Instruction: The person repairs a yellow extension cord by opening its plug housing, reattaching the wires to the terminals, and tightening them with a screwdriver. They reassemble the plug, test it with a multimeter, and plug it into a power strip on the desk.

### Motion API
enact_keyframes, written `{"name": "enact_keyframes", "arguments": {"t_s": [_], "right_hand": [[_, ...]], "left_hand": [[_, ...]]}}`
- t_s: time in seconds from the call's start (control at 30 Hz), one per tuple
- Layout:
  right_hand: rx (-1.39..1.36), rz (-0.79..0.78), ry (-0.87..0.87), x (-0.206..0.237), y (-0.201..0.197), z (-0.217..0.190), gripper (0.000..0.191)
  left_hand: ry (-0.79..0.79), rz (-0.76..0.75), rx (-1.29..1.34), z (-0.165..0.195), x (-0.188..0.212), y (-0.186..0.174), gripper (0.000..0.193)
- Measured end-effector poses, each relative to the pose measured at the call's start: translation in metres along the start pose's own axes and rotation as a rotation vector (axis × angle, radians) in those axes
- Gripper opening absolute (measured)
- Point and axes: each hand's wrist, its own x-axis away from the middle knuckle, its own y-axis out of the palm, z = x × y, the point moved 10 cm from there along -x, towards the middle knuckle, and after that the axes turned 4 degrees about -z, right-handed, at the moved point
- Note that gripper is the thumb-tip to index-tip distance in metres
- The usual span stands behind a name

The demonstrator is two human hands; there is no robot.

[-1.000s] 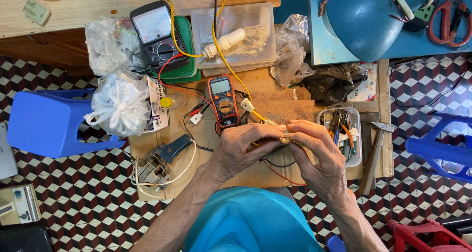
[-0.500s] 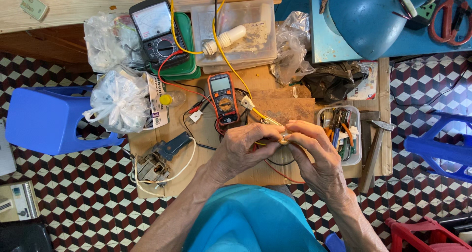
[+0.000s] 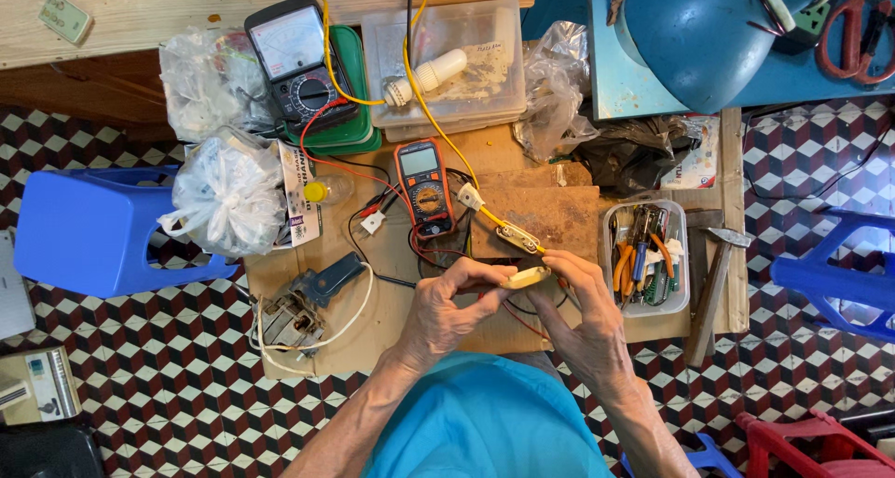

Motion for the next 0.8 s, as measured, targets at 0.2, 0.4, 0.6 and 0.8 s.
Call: {"name": "enact_keyframes", "arguments": {"t_s": [0.2,0.4,0.6,0.8], "right_hand": [[0.006,0.012,0.11,-0.001,0.015,0.015,0.053],[-0.017,0.025,0.144,-0.006,0.022,0.02,0.045],[0.031,0.019,0.156,-0.007,0.022,0.021,0.037],[0.055,0.014,0.172,-0.004,0.024,0.028,0.035]], "left_hand": [[-0.25,0.079,0.349,-0.059,-0.009,-0.006,0.024],[-0.339,0.111,0.507,-0.069,-0.016,-0.008,0.035],[-0.377,0.086,0.587,-0.061,-0.018,-0.002,0.038],[-0.409,0.088,0.675,-0.069,-0.019,0.004,0.035]]}}
